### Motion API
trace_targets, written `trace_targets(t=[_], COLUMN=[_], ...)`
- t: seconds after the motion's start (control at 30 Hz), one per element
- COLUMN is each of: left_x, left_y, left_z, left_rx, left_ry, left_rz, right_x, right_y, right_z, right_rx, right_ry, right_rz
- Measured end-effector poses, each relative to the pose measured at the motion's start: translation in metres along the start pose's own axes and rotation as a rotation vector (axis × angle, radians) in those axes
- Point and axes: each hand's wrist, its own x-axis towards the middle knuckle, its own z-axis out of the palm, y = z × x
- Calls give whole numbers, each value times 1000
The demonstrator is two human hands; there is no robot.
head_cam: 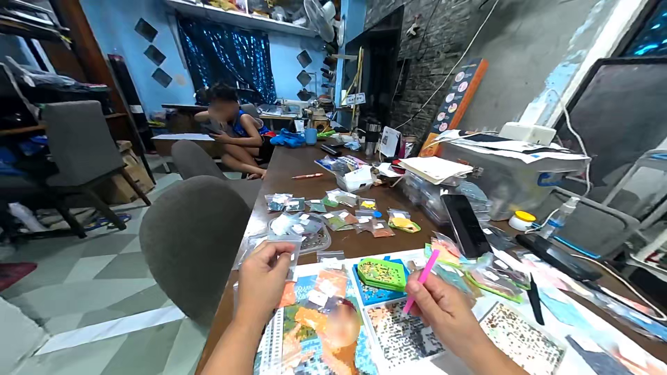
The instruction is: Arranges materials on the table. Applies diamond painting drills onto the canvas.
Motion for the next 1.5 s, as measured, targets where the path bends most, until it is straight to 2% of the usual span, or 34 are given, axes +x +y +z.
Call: trace_targets(t=[0.13, 0.33, 0.6, 0.83, 1.1, 1.5], left_x=[0, 0, 0, 0, 1, 1], left_y=[1, -1, -2, -5, -6, -6], left_z=[-1, -1, -3, -4, -5, -5], left_rx=[7, 5, 4, 29, 37, 15], left_ry=[10, 10, 16, 11, 18, 35], left_rz=[-12, -22, -12, 5, 11, 20], right_x=[-2, 0, 5, 3, 1, 0], right_y=[7, 7, -12, -14, -14, -12], right_z=[4, -5, -34, -50, -50, -50], right_rx=[-64, -94, -56, -130, -157, -158], right_ry=[-41, 16, 57, 35, -52, -54], right_rz=[-61, -78, 205, 287, 295, 258])
